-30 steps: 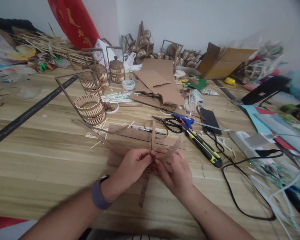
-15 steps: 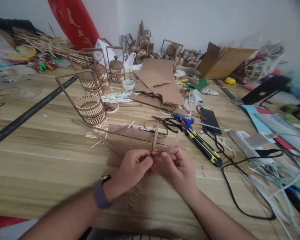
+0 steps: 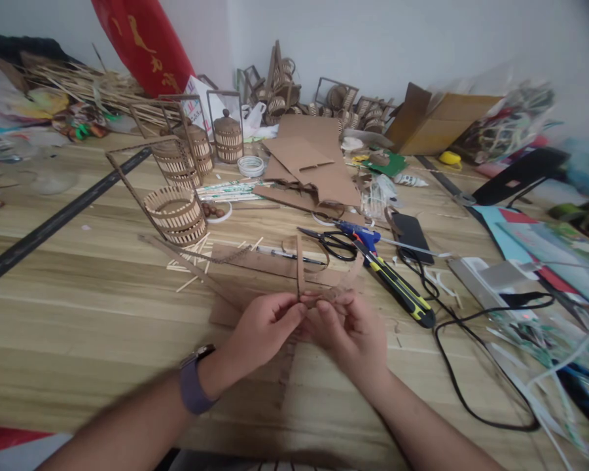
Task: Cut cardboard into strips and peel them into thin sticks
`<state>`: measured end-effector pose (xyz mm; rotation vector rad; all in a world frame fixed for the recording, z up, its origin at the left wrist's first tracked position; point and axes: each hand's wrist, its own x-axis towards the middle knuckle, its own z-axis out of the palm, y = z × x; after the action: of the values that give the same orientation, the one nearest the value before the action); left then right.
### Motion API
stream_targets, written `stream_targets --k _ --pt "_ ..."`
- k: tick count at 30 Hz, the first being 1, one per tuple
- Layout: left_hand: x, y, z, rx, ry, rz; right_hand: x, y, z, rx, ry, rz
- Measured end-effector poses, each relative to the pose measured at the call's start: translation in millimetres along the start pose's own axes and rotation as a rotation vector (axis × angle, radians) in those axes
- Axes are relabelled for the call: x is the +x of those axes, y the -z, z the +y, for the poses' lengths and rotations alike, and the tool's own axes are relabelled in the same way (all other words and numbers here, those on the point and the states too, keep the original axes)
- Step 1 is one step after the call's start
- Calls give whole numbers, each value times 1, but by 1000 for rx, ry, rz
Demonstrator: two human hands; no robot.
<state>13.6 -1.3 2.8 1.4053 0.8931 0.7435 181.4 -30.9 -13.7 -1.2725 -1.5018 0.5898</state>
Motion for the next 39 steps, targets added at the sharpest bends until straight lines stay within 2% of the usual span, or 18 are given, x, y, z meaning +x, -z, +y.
stream_targets --k 4,10,17,21,26,33,36,39 --pt "0 0 -1 -18 -27 -37 -1 2 0 -143 103 -7" --pt "-3 0 1 83 -56 -78 2 4 -6 -293 244 43" --pt "-2 4 2 297 -117 -59 4 1 -6 -132 97 72" --pt "-2 3 0 211 -73 -45 3 -1 -4 -75 103 48" --pt "-1 1 -1 77 -40 -60 1 0 -1 -173 130 60" --pt "0 0 1 -48 20 -10 11 2 -5 -303 397 -59" --pt "0 0 2 -47 26 -11 10 1 -6 -288 370 -56" --pt "0 0 3 -21 24 -8 7 0 -5 -222 280 -48"
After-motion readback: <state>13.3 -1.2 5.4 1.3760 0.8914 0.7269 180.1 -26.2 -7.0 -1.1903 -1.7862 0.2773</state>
